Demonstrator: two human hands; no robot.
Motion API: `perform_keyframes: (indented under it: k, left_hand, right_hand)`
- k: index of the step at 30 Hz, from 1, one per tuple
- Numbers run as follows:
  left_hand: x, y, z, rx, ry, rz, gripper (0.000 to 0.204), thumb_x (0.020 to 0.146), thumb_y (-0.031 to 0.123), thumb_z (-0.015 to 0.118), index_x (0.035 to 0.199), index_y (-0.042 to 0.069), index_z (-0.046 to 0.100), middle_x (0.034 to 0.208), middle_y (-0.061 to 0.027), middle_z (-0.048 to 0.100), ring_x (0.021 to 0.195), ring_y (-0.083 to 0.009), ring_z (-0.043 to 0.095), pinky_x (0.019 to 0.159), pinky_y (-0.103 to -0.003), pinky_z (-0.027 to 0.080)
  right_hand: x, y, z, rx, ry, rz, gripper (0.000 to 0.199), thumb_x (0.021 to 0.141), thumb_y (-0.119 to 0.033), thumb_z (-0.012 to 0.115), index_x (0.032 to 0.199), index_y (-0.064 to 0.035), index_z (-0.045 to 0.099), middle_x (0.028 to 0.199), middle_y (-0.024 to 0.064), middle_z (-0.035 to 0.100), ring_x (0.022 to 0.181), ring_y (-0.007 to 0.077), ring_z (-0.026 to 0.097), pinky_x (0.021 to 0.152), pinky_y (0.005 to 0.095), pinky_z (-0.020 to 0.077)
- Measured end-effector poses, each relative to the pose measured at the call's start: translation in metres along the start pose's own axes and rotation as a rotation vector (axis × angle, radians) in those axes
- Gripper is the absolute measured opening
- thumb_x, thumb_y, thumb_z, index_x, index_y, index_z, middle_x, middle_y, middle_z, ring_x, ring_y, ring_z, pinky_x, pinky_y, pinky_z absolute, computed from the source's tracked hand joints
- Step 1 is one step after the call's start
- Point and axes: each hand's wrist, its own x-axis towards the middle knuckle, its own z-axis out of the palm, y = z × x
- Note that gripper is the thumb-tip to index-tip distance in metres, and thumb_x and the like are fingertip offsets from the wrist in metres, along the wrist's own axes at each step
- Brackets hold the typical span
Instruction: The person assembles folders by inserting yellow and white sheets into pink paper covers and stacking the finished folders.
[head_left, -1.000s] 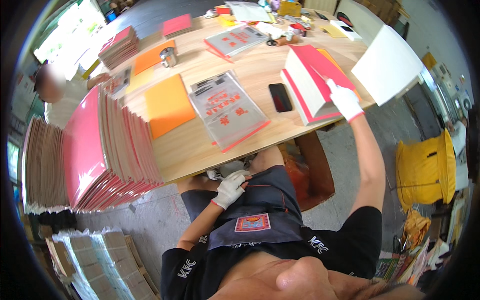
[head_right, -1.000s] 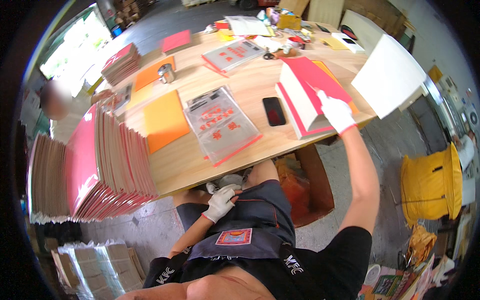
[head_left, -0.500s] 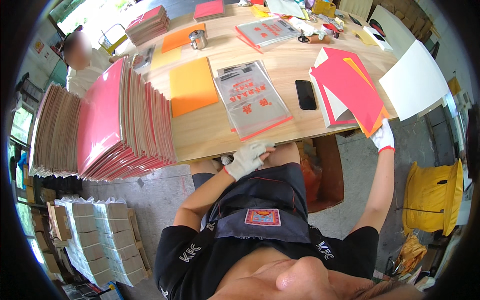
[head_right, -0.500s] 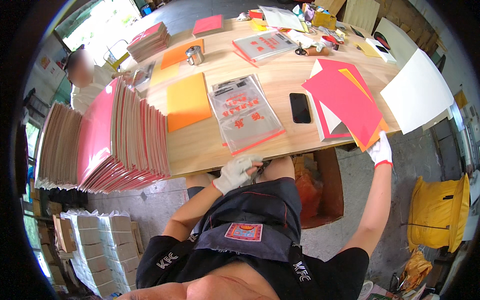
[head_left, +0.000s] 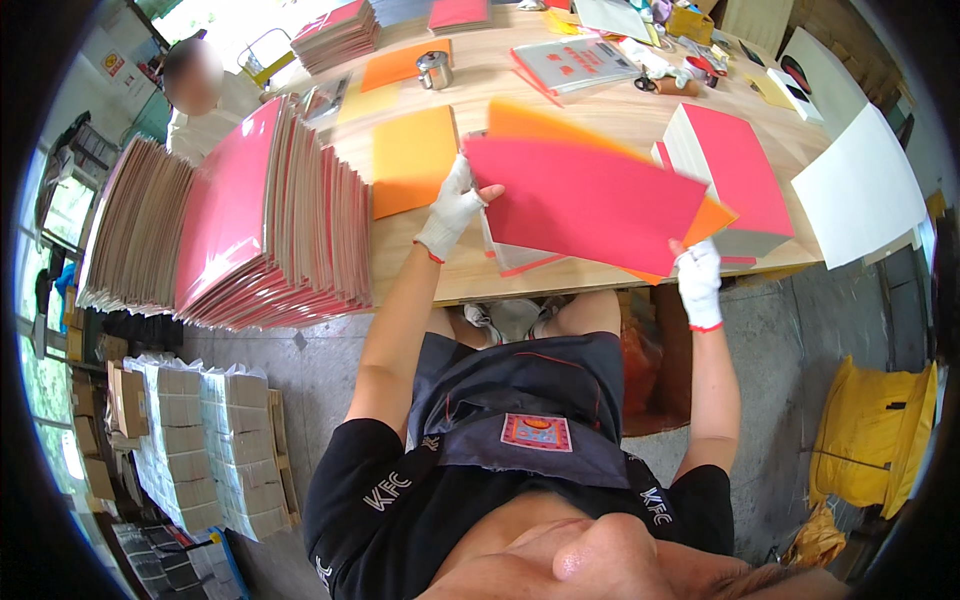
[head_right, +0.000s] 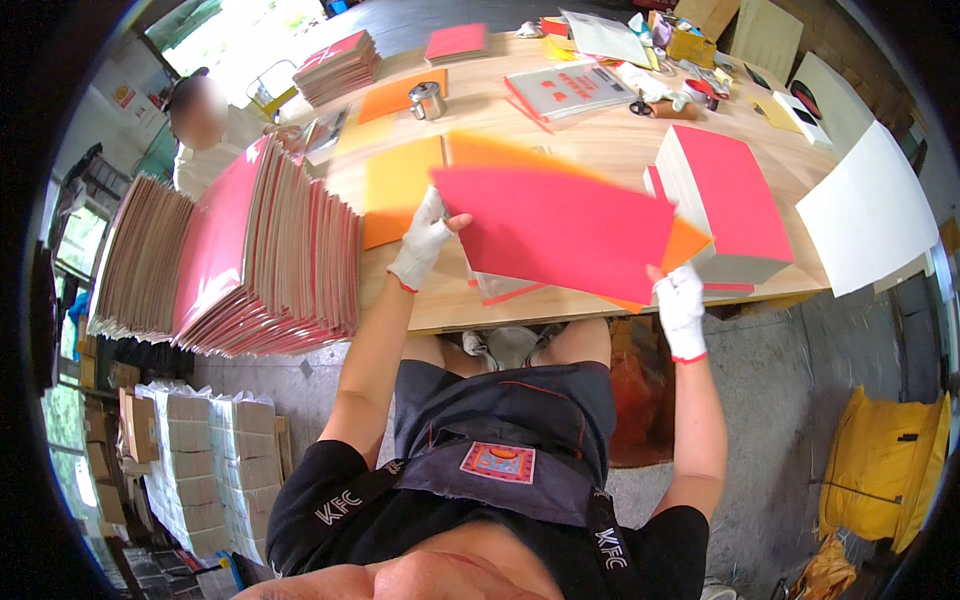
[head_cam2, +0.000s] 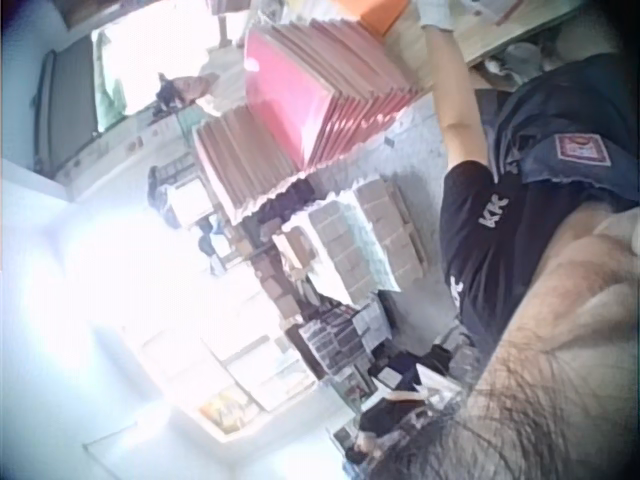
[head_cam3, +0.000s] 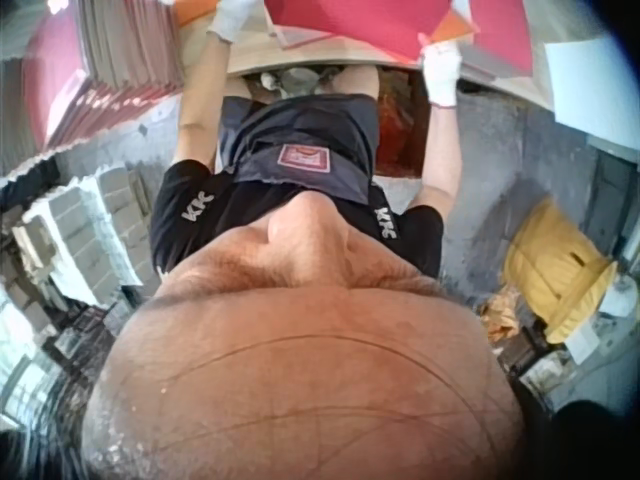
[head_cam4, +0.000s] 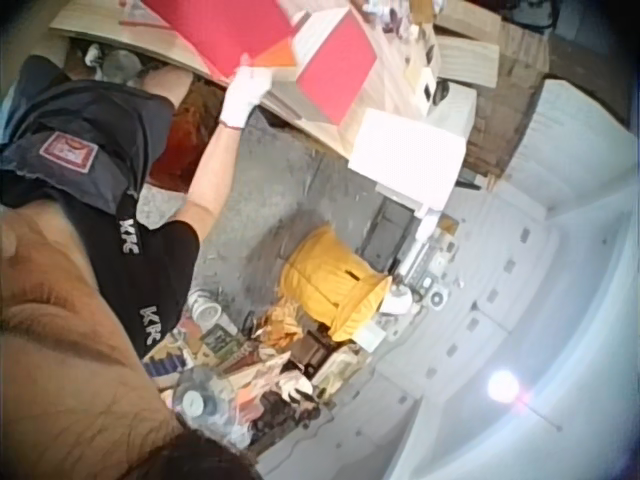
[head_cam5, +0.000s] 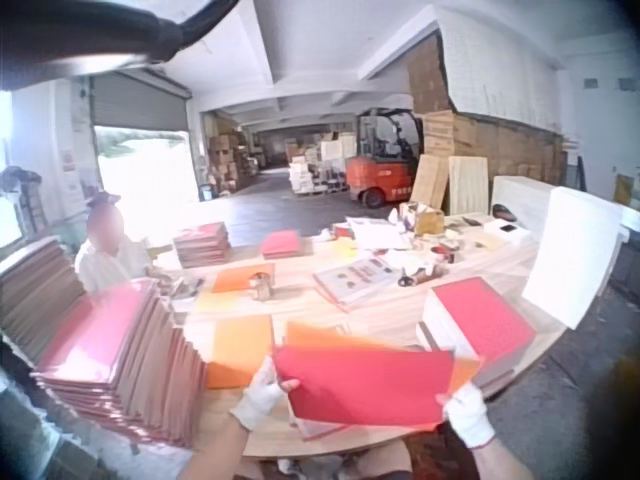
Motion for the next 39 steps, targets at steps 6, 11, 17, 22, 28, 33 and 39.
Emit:
perform_keyframes:
  k: [6, 11, 17, 22, 28, 33, 39]
  left_hand:
    - [-0.037, -0.045, -0.041, 0.106, -0.050, -0.145, 0.034, 0.081, 0.006, 0.073, 0.113, 0.003, 0.061, 0.103, -0.0024, 0.068, 0.093, -0.0099, 0.062, 0.083, -0.027, 0.049]
    - [-0.052, -0.044, -0.013, 0.060, 0.129, -0.170, 0.026, 0.082, 0.003, 0.072, 0.105, 0.005, 0.061, 0.096, 0.0013, 0.068, 0.085, -0.0060, 0.060, 0.075, -0.023, 0.050]
    - [-0.064, -0.052, 0.001, 0.143, 0.208, -0.169, 0.026, 0.084, 0.008, 0.072, 0.106, 0.003, 0.061, 0.096, 0.0000, 0.067, 0.088, -0.0072, 0.059, 0.077, -0.025, 0.050]
    - [-0.033, -0.042, 0.024, 0.744, 0.102, -0.230, 0.045, 0.089, 0.028, 0.066, 0.124, 0.004, 0.051, 0.109, -0.0162, 0.065, 0.098, -0.0275, 0.062, 0.087, -0.037, 0.048]
    - [-0.054, -0.065, 0.032, 1.341, -0.243, -0.104, 0.024, 0.079, 0.016, 0.059, 0.101, 0.007, 0.053, 0.099, -0.0153, 0.059, 0.102, -0.0350, 0.055, 0.085, -0.044, 0.046]
    - [-0.054, -0.087, 0.023, 1.452, -0.249, 0.014, 0.024, 0.075, 0.010, 0.061, 0.098, 0.011, 0.055, 0.100, -0.0097, 0.058, 0.103, -0.0320, 0.054, 0.079, -0.044, 0.049]
    - [-0.063, -0.068, 0.008, 1.177, -0.173, -0.115, 0.020, 0.078, 0.009, 0.057, 0.097, 0.014, 0.057, 0.101, -0.0086, 0.058, 0.103, -0.0292, 0.056, 0.078, -0.044, 0.049]
  right_hand:
    - [-0.020, 0.024, 0.054, 0.350, -0.197, 0.146, 0.038, 0.086, -0.004, 0.065, 0.122, -0.0042, 0.053, 0.105, 0.0023, 0.062, 0.094, 0.0087, 0.055, 0.082, 0.0250, 0.0432]
    - [-0.027, -0.001, 0.081, 0.450, -0.019, 0.141, 0.040, 0.087, -0.006, 0.066, 0.124, -0.0055, 0.052, 0.108, 0.0007, 0.060, 0.092, 0.0098, 0.055, 0.080, 0.0243, 0.0434]
    - [-0.046, 0.025, 0.053, -0.125, -0.068, -0.040, 0.023, 0.093, -0.015, 0.060, 0.111, -0.0010, 0.057, 0.080, 0.0077, 0.061, 0.066, 0.0167, 0.056, 0.062, 0.0313, 0.0444]
    - [-0.070, -0.017, 0.003, 0.049, -0.302, 0.229, 0.029, 0.096, -0.013, 0.053, 0.118, 0.0043, 0.058, 0.095, 0.0081, 0.065, 0.079, 0.0178, 0.060, 0.071, 0.0317, 0.0476]
    - [-0.117, -0.014, -0.061, 0.743, -0.222, 0.697, 0.054, 0.087, -0.010, 0.058, 0.137, 0.0013, 0.039, 0.125, 0.0111, 0.056, 0.109, 0.0218, 0.060, 0.090, 0.0323, 0.0492]
    - [-0.144, 0.001, -0.070, 0.817, -0.228, 0.787, 0.057, 0.085, -0.014, 0.060, 0.137, -0.0012, 0.039, 0.120, 0.0110, 0.059, 0.101, 0.0195, 0.063, 0.082, 0.0309, 0.0534]
    - [-0.153, 0.016, -0.057, 1.007, -0.219, 0.775, 0.046, 0.088, -0.011, 0.057, 0.132, -0.0045, 0.044, 0.113, 0.0071, 0.061, 0.082, 0.0130, 0.065, 0.051, 0.0212, 0.0506]
